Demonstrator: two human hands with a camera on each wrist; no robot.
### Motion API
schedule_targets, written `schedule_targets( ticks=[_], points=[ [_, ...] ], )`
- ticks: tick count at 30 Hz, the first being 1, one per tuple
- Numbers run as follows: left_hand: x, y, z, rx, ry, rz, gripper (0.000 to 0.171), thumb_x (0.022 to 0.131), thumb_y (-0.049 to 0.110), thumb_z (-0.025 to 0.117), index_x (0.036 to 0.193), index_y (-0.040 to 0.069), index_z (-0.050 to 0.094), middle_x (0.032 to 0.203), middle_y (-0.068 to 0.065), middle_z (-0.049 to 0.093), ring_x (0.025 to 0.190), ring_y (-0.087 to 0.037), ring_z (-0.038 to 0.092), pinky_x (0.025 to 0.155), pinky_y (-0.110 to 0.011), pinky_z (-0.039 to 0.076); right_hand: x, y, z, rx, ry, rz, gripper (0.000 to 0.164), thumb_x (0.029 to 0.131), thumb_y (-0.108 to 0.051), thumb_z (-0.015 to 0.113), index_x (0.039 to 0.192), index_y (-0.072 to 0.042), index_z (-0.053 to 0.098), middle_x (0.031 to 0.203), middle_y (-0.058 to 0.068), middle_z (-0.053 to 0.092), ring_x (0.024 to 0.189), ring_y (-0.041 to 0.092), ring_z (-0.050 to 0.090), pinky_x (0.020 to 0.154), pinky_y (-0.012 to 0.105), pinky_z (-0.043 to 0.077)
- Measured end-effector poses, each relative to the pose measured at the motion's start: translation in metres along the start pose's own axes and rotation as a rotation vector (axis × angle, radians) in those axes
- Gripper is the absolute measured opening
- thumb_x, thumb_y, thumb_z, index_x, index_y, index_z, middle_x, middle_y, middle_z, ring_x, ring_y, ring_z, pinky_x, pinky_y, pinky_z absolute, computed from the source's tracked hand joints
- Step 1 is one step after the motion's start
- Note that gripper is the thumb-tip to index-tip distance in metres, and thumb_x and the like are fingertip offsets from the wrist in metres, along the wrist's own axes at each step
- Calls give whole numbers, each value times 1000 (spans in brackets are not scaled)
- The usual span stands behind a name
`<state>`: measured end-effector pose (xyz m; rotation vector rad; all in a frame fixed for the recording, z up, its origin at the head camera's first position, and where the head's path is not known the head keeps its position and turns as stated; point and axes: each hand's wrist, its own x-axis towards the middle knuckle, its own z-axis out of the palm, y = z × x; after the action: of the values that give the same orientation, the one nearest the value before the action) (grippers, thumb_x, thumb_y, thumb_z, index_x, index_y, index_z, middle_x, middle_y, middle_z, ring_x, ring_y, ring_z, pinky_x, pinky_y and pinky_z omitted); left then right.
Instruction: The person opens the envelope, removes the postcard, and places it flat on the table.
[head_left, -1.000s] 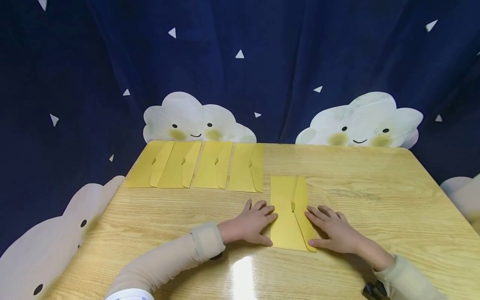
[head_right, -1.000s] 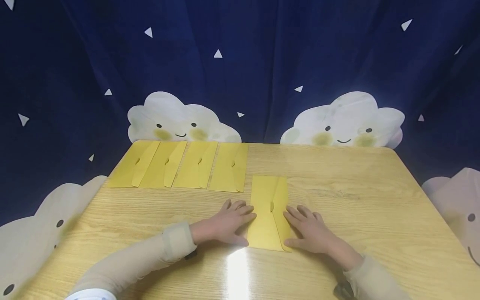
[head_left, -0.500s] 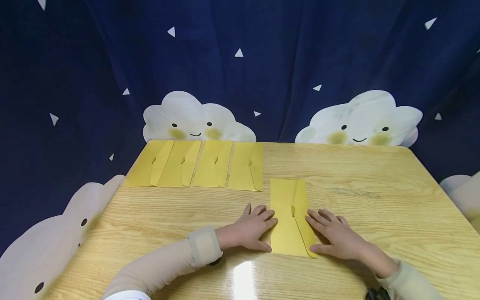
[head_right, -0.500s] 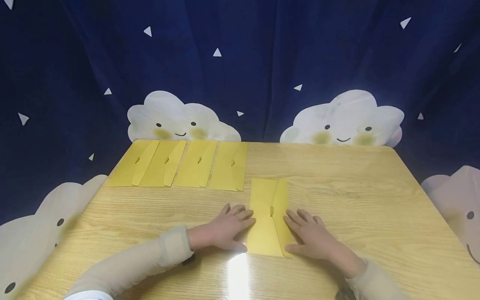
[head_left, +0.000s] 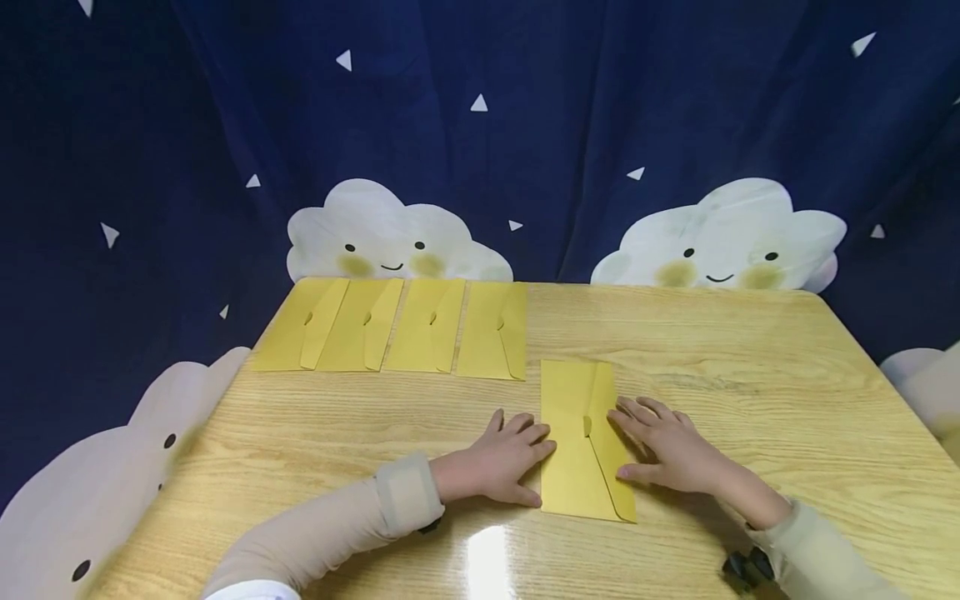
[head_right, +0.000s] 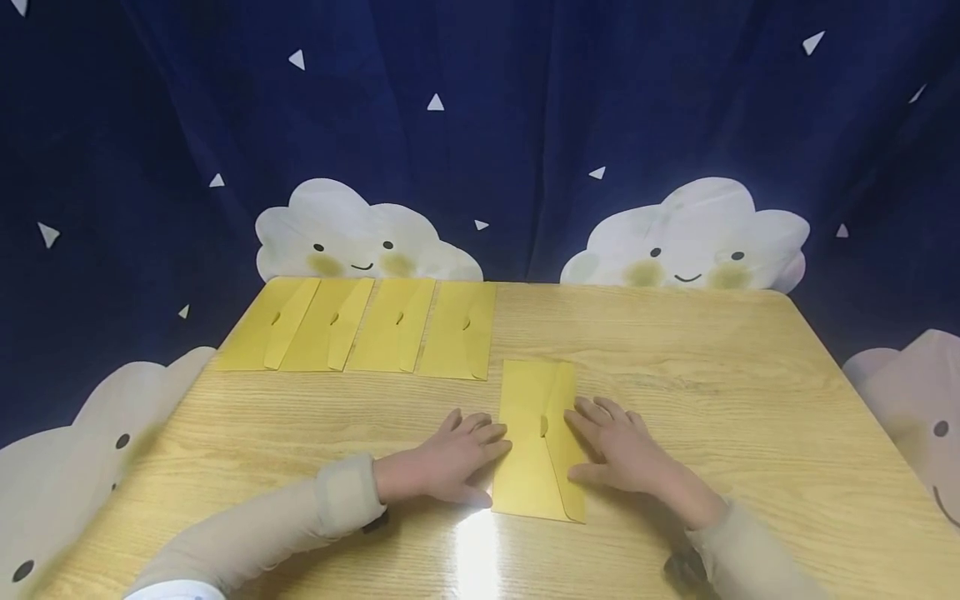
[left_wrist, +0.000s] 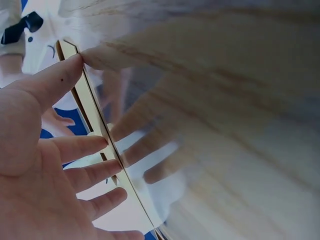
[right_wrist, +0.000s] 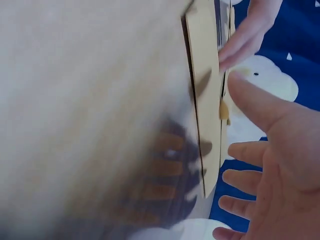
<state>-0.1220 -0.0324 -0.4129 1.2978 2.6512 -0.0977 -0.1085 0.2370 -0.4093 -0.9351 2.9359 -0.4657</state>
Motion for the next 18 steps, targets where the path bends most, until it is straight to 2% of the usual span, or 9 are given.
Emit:
schedule_targets(
  ticks=[7, 11, 15, 18],
  points=[
    [3, -2, -2, -1, -22, 11, 74, 78, 58, 59, 138, 18, 41, 142, -2, 34, 130, -24, 27, 99, -54, 28, 19, 20, 5, 29, -84, 6, 93, 74, -56, 64, 139, 1, 32, 144, 25, 22, 128, 48, 19, 86, 71, 23],
    [6, -7, -4, -28, -31, 32, 70, 79, 56, 60, 136, 19, 44, 140, -1, 37, 128, -23, 30, 97, -52, 31, 25, 26, 9, 42, -140, 13, 96, 74, -59, 62, 142, 0, 27, 146, 23, 18, 130, 47, 14, 88, 71, 18],
    [11, -13, -6, -74, -14, 57, 66, 79, 54, 61, 134, 19, 47, 134, 0, 43, 122, -21, 38, 94, -47, 36, 26, 27, 10, 53, -159, 23, 97, 74, -60, 62, 141, 1, 28, 146, 23, 19, 129, 49, 14, 87, 72, 17],
    [18, -17, -8, -122, 25, 61, 65, 79, 51, 63, 133, 17, 48, 130, -2, 46, 114, -20, 45, 89, -40, 41, 26, 26, 10, 57, -167, 34, 97, 74, -60, 62, 141, 1, 27, 146, 23, 18, 129, 49, 13, 88, 72, 17]
  ],
)
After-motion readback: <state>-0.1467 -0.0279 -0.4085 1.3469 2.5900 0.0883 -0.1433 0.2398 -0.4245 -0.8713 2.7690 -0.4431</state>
